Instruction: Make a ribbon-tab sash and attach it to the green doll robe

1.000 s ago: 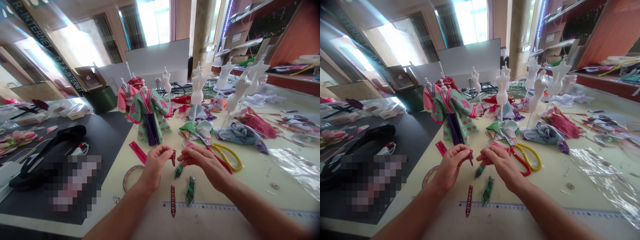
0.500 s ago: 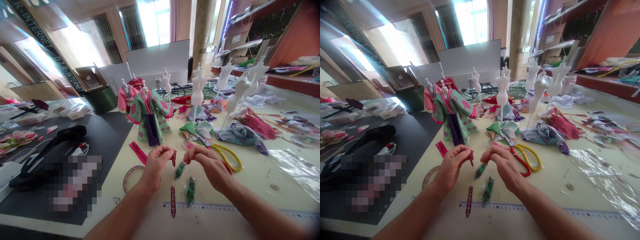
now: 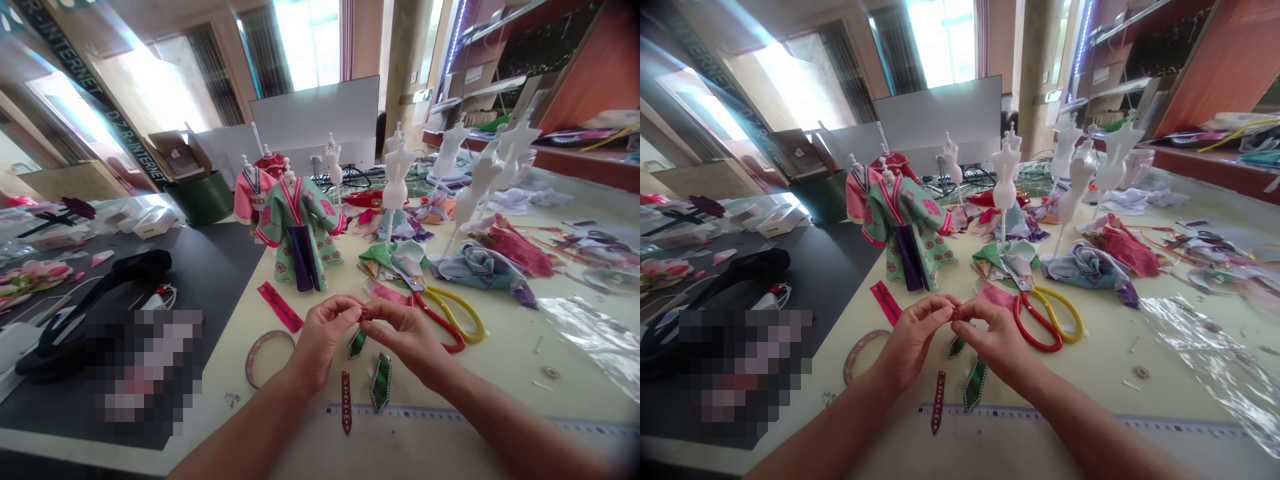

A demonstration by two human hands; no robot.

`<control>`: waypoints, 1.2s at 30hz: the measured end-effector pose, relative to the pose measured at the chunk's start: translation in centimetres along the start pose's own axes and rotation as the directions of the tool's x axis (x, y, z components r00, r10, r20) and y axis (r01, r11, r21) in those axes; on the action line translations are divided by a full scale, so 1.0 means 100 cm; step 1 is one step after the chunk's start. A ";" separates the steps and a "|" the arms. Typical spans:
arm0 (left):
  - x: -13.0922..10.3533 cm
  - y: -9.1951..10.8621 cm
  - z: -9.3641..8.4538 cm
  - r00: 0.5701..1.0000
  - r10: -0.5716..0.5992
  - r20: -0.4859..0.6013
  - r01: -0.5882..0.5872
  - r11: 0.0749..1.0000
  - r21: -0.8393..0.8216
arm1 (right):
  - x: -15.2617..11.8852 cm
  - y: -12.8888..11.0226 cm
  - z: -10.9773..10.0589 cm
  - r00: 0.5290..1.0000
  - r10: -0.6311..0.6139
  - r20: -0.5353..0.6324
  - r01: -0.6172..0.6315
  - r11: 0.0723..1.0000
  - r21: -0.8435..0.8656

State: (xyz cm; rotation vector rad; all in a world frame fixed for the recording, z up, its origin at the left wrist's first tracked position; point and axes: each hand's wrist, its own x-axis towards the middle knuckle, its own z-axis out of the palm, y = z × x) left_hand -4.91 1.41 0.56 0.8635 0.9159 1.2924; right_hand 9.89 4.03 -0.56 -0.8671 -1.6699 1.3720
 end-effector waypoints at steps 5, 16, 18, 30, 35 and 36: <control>0.000 0.000 0.001 0.998 -0.051 -0.047 0.049 0.998 -0.035 | 0.001 0.000 0.000 0.998 0.062 0.009 -0.063 0.998 0.029; 0.006 -0.003 -0.004 0.989 0.008 -0.145 0.007 0.994 0.106 | 0.003 0.001 -0.003 0.994 0.105 0.023 -0.107 0.985 0.139; 0.006 -0.002 -0.005 0.988 0.018 -0.153 0.008 0.986 0.166 | 0.005 0.000 -0.005 0.994 0.112 0.003 -0.111 0.985 0.130; 0.006 0.008 -0.002 0.982 0.077 -0.173 -0.016 0.943 0.333 | 0.014 0.004 -0.016 0.985 0.100 -0.138 -0.084 0.990 0.116; 0.003 0.012 -0.003 0.975 0.163 -0.153 -0.091 0.913 0.398 | -0.005 -0.011 -0.022 0.988 0.129 -0.082 -0.128 0.992 0.011; 0.003 0.011 -0.003 0.974 0.179 -0.136 -0.107 0.902 0.418 | -0.012 -0.014 -0.023 0.989 0.132 -0.069 -0.134 0.991 -0.023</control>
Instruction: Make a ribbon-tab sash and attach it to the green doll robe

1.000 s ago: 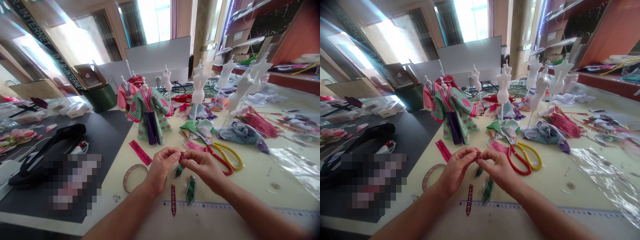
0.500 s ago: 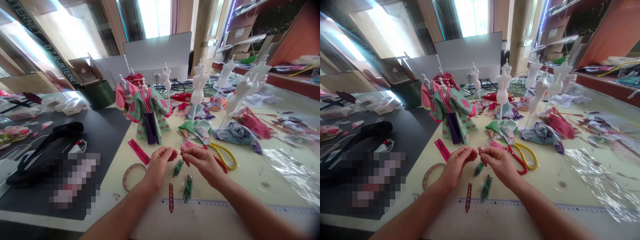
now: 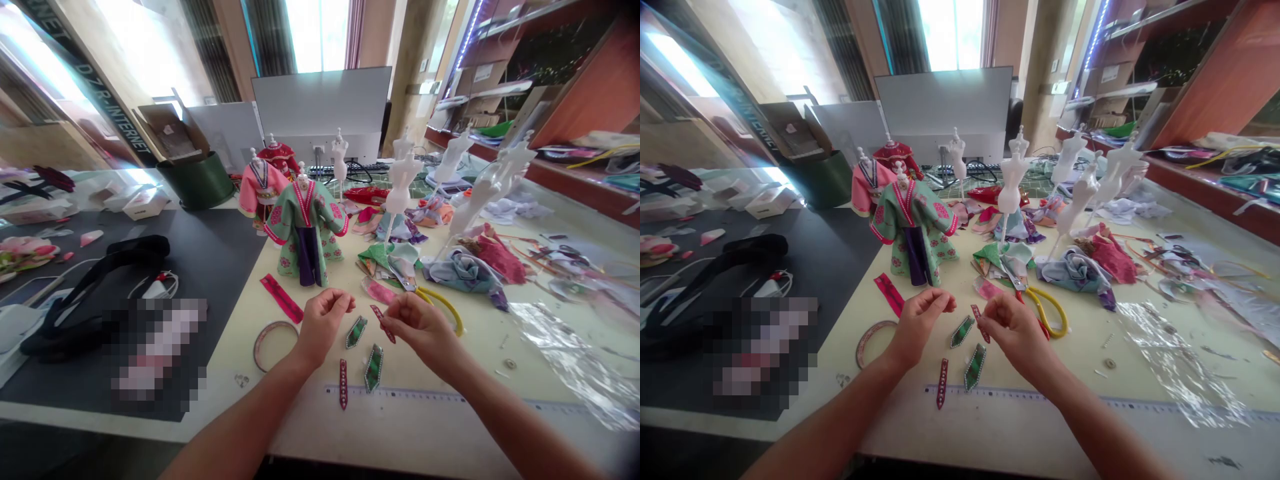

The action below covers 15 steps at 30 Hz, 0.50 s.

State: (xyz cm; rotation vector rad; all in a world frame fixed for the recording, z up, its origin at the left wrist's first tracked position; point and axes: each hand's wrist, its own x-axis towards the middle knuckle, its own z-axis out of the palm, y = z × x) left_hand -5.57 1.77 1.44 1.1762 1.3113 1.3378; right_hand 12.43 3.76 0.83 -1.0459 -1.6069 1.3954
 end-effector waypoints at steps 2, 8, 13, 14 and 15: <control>-0.002 -0.002 0.000 0.998 0.050 0.035 -0.052 0.997 0.055 | -0.016 0.001 -0.002 1.000 0.009 -0.002 -0.009 0.999 -0.046; -0.006 0.000 -0.001 0.938 0.203 0.281 -0.279 0.923 0.266 | -0.057 0.026 -0.002 0.989 0.053 -0.138 -0.085 0.968 -0.236; -0.022 0.016 -0.001 0.756 0.225 0.615 -0.611 0.579 0.540 | -0.072 0.039 -0.002 0.967 0.036 -0.253 -0.129 0.922 -0.365; -0.028 0.018 0.000 0.709 0.195 0.678 -0.680 0.443 0.584 | -0.074 0.040 -0.002 0.964 0.041 -0.261 -0.139 0.920 -0.367; -0.035 0.018 0.001 0.676 0.168 0.717 -0.723 0.335 0.604 | -0.075 0.042 -0.001 0.964 0.046 -0.263 -0.143 0.921 -0.362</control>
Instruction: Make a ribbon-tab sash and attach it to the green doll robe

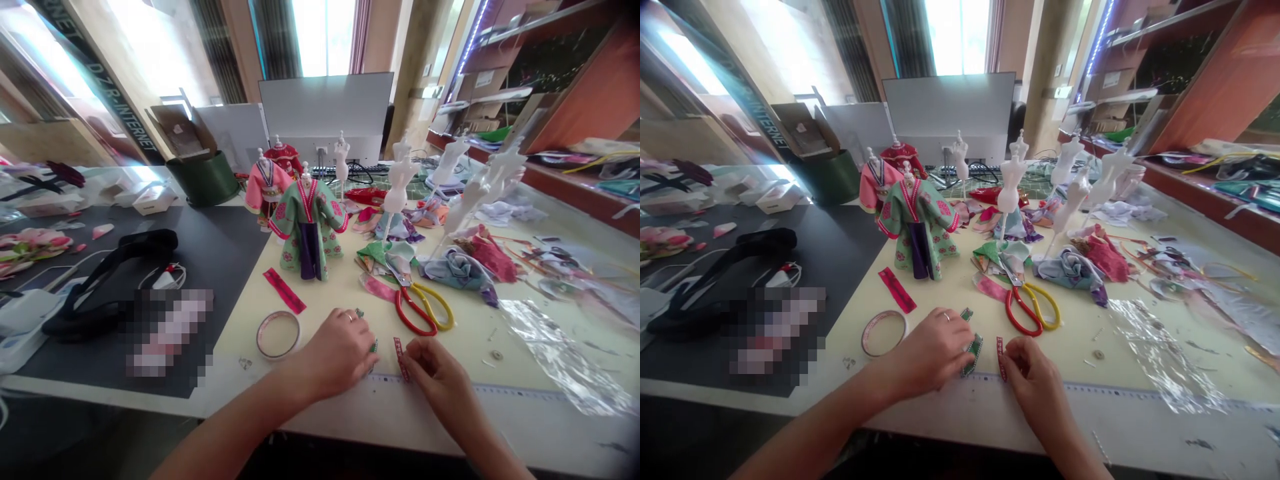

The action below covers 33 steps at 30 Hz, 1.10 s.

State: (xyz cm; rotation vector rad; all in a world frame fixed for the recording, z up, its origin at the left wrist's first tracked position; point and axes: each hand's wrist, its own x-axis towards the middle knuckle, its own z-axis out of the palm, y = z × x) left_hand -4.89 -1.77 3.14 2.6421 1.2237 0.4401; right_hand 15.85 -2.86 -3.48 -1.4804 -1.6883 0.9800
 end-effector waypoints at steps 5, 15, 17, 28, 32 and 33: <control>-0.026 0.020 0.019 0.998 0.063 -0.017 -0.060 0.988 0.143 | -0.003 0.007 0.006 1.000 -0.010 0.006 0.009 1.000 0.018; -0.054 0.023 0.054 0.981 -0.032 -0.190 0.048 0.996 0.080 | -0.005 0.012 0.013 0.998 -0.051 -0.021 0.051 0.998 -0.034; -0.055 0.024 0.057 0.981 -0.050 -0.187 0.065 0.995 0.077 | -0.005 0.012 0.013 0.998 -0.057 -0.020 0.056 0.998 -0.028; -0.055 0.026 0.064 0.975 -0.097 -0.199 0.117 0.989 0.090 | -0.005 0.014 0.014 0.999 -0.031 -0.019 0.030 0.998 -0.049; -0.056 0.029 0.064 0.979 -0.107 -0.175 0.125 0.988 0.094 | -0.004 0.013 0.014 0.999 -0.047 -0.025 0.046 0.998 -0.033; -0.057 0.030 0.064 0.979 -0.106 -0.174 0.123 0.988 0.089 | -0.004 0.012 0.013 0.998 -0.051 -0.026 0.051 0.998 -0.028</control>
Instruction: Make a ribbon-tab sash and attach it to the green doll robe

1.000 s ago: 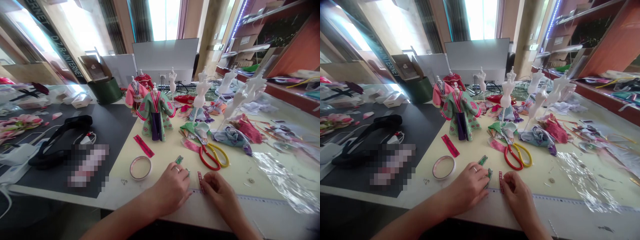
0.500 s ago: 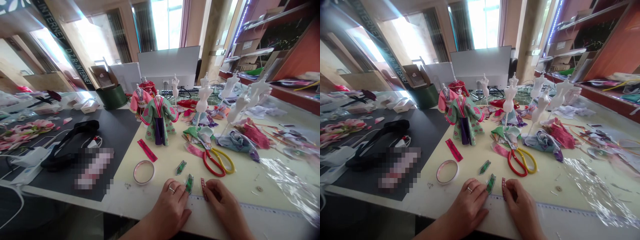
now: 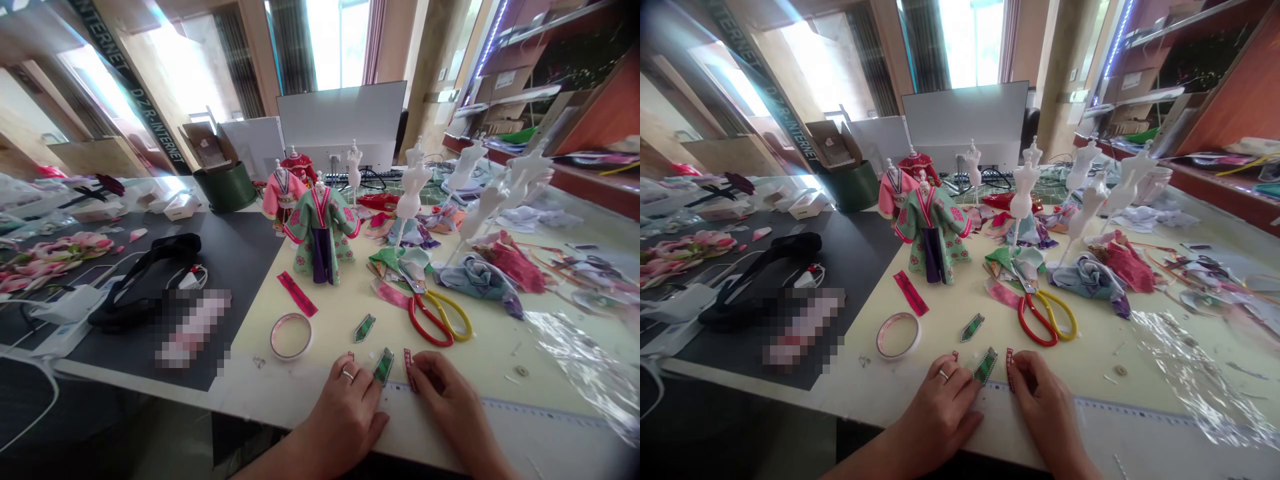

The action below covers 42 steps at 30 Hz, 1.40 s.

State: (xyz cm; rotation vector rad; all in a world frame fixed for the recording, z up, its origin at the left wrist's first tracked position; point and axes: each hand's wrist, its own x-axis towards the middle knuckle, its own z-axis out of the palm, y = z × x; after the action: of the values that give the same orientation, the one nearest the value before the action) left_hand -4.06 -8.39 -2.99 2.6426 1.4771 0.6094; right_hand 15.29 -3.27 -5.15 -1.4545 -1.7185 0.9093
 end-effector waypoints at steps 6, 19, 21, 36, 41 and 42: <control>0.001 0.000 -0.006 0.999 0.029 -0.042 -0.030 0.999 -0.037 | -0.006 -0.009 -0.003 1.000 -0.013 0.009 0.013 1.000 -0.023; 0.001 0.005 -0.005 0.998 0.039 -0.048 -0.043 0.994 -0.098 | -0.007 -0.020 0.003 0.997 0.008 0.083 -0.006 1.000 -0.021; 0.001 0.004 -0.005 0.998 0.034 -0.062 -0.040 0.993 -0.108 | -0.007 -0.019 0.005 0.996 0.013 0.089 -0.010 0.999 -0.035; 0.003 0.005 0.003 0.991 0.050 -0.127 -0.063 0.993 -0.101 | -0.005 -0.024 0.010 0.985 0.003 0.170 0.018 0.992 -0.122; 0.002 0.004 0.008 0.992 0.047 -0.117 -0.059 0.993 -0.101 | -0.001 -0.026 0.011 0.981 0.001 0.193 0.029 0.988 -0.152; 0.001 0.004 0.008 0.993 0.046 -0.113 -0.058 0.993 -0.103 | 0.000 -0.027 0.011 0.981 0.004 0.196 0.027 0.988 -0.154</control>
State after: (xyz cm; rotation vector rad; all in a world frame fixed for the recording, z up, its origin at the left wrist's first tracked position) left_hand -3.43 -8.38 -3.60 2.6120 1.3640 0.8271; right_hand 12.99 -3.70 -3.43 -1.4942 -1.9797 0.9560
